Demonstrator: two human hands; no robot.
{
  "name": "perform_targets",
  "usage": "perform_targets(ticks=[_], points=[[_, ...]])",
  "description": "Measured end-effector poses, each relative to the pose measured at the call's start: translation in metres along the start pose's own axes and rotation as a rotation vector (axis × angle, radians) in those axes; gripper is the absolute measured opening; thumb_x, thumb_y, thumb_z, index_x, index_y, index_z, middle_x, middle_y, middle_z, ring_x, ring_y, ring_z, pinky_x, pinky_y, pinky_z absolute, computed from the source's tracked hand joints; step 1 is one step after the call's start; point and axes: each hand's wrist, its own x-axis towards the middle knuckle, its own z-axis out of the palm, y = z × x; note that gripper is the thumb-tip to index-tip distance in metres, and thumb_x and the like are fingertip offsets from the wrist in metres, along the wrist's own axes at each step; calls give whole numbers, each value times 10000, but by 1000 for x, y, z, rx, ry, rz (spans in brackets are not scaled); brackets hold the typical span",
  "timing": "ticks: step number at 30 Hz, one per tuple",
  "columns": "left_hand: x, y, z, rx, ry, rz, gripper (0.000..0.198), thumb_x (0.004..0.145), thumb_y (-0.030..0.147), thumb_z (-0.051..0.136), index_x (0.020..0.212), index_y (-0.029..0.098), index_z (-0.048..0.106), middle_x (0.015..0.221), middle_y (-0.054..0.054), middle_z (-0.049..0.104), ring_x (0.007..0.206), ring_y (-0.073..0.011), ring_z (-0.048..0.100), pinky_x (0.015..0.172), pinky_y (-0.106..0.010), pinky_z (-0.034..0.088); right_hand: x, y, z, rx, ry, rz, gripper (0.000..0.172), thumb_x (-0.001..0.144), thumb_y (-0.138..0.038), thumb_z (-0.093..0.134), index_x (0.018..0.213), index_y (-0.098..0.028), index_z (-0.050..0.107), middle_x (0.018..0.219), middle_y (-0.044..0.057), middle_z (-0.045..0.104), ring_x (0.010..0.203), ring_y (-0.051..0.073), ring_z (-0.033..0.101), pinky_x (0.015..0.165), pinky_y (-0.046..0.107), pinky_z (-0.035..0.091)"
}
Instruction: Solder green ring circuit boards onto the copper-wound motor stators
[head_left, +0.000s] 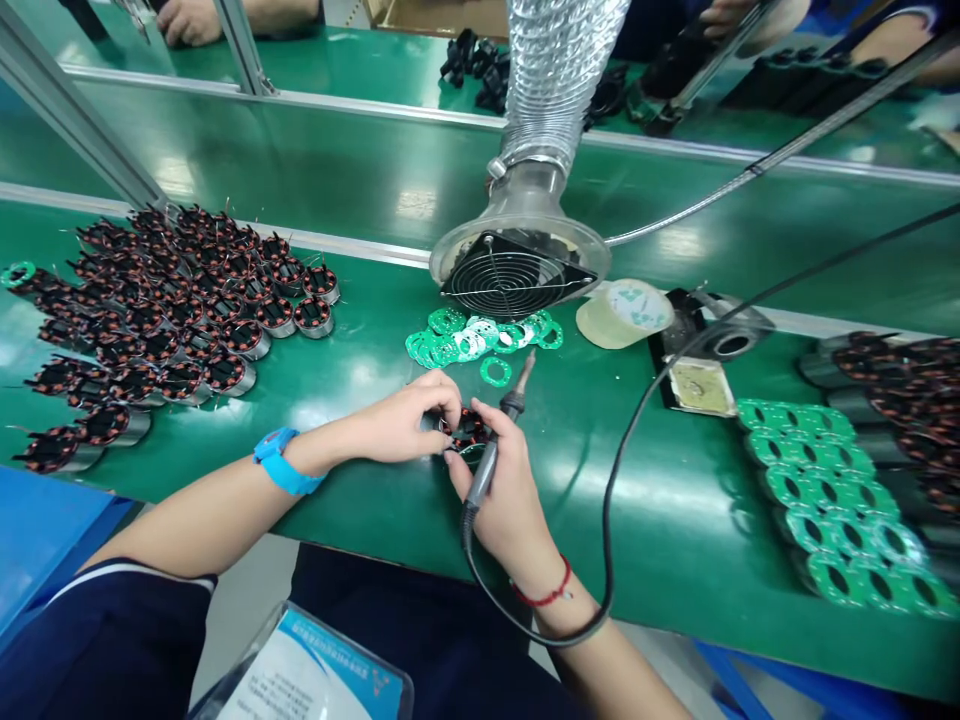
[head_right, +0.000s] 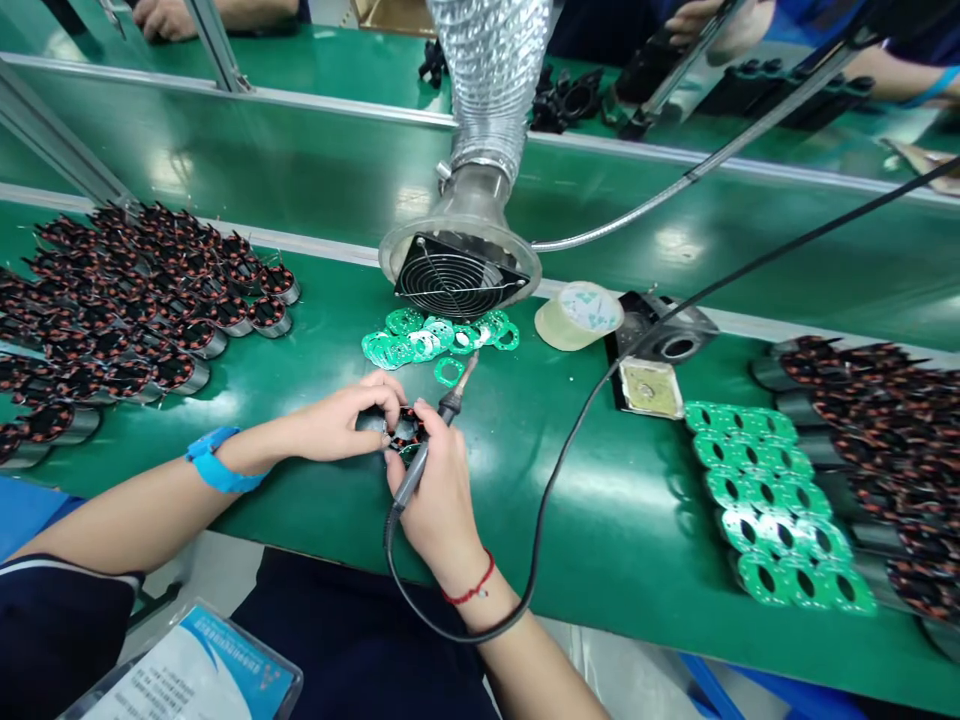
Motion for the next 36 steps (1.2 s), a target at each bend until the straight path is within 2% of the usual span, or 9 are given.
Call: perform_targets(ticks=[7, 12, 14, 19, 21, 23, 27, 31, 36], points=[[1, 8, -3, 140, 8, -54, 327, 840, 338, 627, 634, 187, 423, 858, -30, 502, 899, -189, 475, 821, -352, 431, 1, 0, -18, -113, -134, 92, 556, 848, -372, 628, 1329, -193, 414, 1237, 175, 630, 1117, 322, 637, 921, 518, 530], [-4, 13, -7, 335, -126, -90, 165, 745, 194, 658, 790, 184, 500, 975, -40, 496, 939, -204, 455, 817, -340, 420, 1, 1, -38, -104, -216, 210, 578, 840, -437, 631, 1330, -229, 407, 1070, 118, 682, 866, 269, 698, 738, 438, 576], [-6, 14, -10, 409, -170, -93, 146, 746, 158, 640, 811, 181, 512, 984, -42, 502, 938, -208, 455, 832, -352, 409, 3, 3, -43, -84, -206, 205, 577, 840, -456, 626, 1325, -234, 407, 1053, 111, 668, 839, 245, 680, 742, 423, 568], [-3, 13, -12, 149, -243, -55, 164, 844, 273, 622, 746, 167, 542, 844, -12, 558, 831, -162, 531, 791, -308, 429, 20, 10, -49, -127, -97, 142, 582, 832, -475, 635, 1314, -229, 422, 1085, 124, 645, 920, 261, 644, 822, 450, 531], [0, 9, -10, -25, -194, -90, 181, 890, 315, 563, 793, 164, 582, 813, -6, 596, 767, -137, 555, 736, -279, 446, 30, 8, -48, -153, -65, 90, 560, 836, -456, 635, 1309, -233, 434, 1083, 121, 646, 950, 274, 633, 834, 456, 518], [2, 1, -6, -118, -55, -150, 198, 924, 311, 496, 879, 155, 611, 813, -13, 629, 728, -128, 571, 694, -270, 465, 39, 4, -44, -200, -43, 17, 526, 842, -400, 632, 1306, -235, 448, 1092, 119, 644, 973, 289, 615, 847, 468, 505], [6, -12, 3, 87, 225, -125, 294, 872, 161, 531, 1159, 155, 595, 1102, -87, 662, 908, -173, 619, 834, -354, 515, 52, -10, -30, -394, -36, -126, 469, 876, -260, 549, 1333, -192, 463, 1017, 130, 635, 911, 306, 554, 806, 479, 478], [9, -16, 10, 308, 155, -24, 407, 854, 115, 561, 1259, 152, 548, 1283, -128, 610, 1187, -247, 544, 1041, -469, 435, 56, -16, -20, -526, -76, -219, 425, 921, -206, 427, 1337, -130, 477, 946, 147, 613, 826, 298, 500, 741, 463, 457], [11, -15, 13, 329, 182, -42, 342, 859, 145, 569, 1200, 129, 554, 1185, -135, 639, 1109, -253, 571, 995, -474, 471, 51, -4, -17, -400, 15, -237, 409, 912, -271, 531, 1302, -158, 482, 1012, 130, 656, 851, 281, 544, 777, 445, 479]])
